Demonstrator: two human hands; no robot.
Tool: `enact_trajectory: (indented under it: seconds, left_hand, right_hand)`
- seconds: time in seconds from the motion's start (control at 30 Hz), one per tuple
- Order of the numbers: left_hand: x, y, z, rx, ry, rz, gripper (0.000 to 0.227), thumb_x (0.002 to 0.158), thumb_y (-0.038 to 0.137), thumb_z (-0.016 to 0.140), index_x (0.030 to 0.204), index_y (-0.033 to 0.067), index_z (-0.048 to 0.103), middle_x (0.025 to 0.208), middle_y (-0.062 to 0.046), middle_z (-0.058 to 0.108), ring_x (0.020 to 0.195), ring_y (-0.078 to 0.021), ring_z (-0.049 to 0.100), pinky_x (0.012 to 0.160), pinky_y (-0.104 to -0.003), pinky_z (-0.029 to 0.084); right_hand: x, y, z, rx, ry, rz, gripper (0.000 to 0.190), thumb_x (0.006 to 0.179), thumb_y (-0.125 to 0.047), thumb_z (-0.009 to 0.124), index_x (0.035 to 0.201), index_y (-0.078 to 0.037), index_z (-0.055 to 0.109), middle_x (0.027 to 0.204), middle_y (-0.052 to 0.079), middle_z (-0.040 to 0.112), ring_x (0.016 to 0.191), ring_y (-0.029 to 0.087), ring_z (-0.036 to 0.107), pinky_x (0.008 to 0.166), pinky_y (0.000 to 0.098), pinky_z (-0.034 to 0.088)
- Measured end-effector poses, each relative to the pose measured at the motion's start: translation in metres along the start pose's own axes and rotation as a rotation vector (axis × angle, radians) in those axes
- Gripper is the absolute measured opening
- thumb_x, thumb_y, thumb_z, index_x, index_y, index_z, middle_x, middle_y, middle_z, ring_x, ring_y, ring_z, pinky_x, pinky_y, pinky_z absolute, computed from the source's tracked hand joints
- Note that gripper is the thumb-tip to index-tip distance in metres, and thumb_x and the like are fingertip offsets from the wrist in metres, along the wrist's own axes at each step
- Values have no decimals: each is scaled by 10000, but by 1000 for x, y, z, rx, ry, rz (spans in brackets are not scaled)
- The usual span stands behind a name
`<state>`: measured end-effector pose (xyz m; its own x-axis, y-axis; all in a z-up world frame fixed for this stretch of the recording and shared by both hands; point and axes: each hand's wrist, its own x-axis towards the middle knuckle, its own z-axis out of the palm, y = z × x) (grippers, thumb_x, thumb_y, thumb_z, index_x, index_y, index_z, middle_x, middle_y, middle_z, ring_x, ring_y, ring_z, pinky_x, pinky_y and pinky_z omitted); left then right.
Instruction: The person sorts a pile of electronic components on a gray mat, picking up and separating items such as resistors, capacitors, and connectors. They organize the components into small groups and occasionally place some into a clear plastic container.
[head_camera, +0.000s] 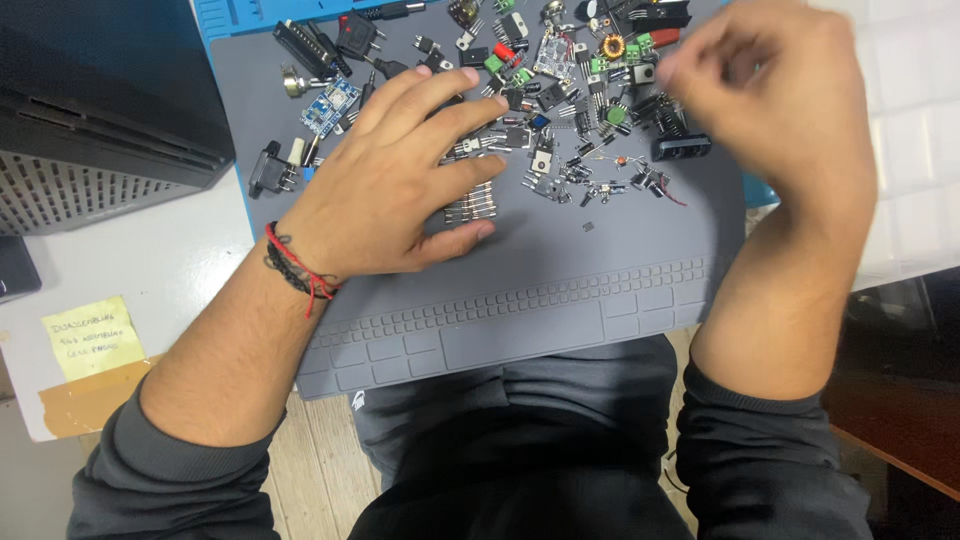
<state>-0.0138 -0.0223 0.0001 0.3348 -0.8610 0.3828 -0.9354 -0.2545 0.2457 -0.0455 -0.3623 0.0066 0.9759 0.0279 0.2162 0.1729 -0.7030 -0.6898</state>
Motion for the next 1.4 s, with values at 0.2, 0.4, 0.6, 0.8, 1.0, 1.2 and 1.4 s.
enact_trajectory:
  seconds: [0.2, 0.4, 0.6, 0.8, 1.0, 1.2, 1.4]
  left_hand:
    - [-2, -4, -2, 30, 85, 41, 262, 1011, 316, 766, 1086, 66, 746, 1334, -172, 630, 1326, -402, 528, 1092, -608, 434]
    - [-3, -6, -2, 44, 177, 72, 204, 1033, 293, 748, 1040, 90, 745, 1289, -132, 655, 1256, -375, 580, 1035, -584, 482]
    - [-2, -7, -3, 35, 235, 105, 178, 1038, 246, 735, 1004, 72, 722, 1234, -135, 668, 1178, -386, 622, 945, -561, 505]
    - [-1, -7, -4, 46, 246, 115, 177, 1039, 245, 735, 988, 76, 717, 1217, -129, 667, 1163, -373, 621, 919, -537, 511]
    - [-2, -6, -7, 67, 281, 103, 151, 1036, 209, 719, 996, 64, 718, 1197, -140, 673, 1151, -380, 628, 919, -525, 507]
    - [-4, -4, -7, 44, 288, 1, 113, 965, 105, 691, 1045, 35, 730, 1221, -162, 667, 1188, -404, 592, 974, -583, 473]
    - [-6, -2, -6, 37, 281, -41, 115, 939, 59, 664, 1031, 19, 720, 1247, -165, 656, 1215, -402, 574, 1023, -597, 454]
  right_hand:
    - [-8, -2, -3, -386, -291, -73, 81, 965, -144, 851, 1026, -154, 798, 934, 31, 637, 835, 199, 610, 763, 364, 440]
    - [-9, 0, 1, -566, -262, -148, 57, 989, -218, 851, 1035, -200, 824, 957, 19, 641, 880, 241, 638, 763, 430, 467]
    - [-7, 7, 10, -781, -235, -180, 69, 1049, -356, 836, 1110, -325, 835, 978, 0, 651, 811, 286, 653, 663, 463, 466]
    - [-3, 3, 14, -741, -252, -225, 47, 1035, -249, 818, 1076, -243, 797, 981, 65, 597, 880, 333, 641, 674, 505, 478]
    - [-2, -17, 16, -469, -234, -314, 75, 1061, -19, 678, 1135, -21, 668, 1055, 186, 570, 1089, 415, 552, 838, 548, 418]
    - [-1, -59, 47, -305, -315, -458, 85, 1050, -102, 744, 1086, -58, 680, 1008, 89, 634, 925, 280, 614, 926, 464, 403]
    - [-3, -64, 70, -287, -338, -610, 88, 1076, -103, 718, 1051, -45, 657, 964, 81, 620, 867, 294, 588, 816, 425, 397]
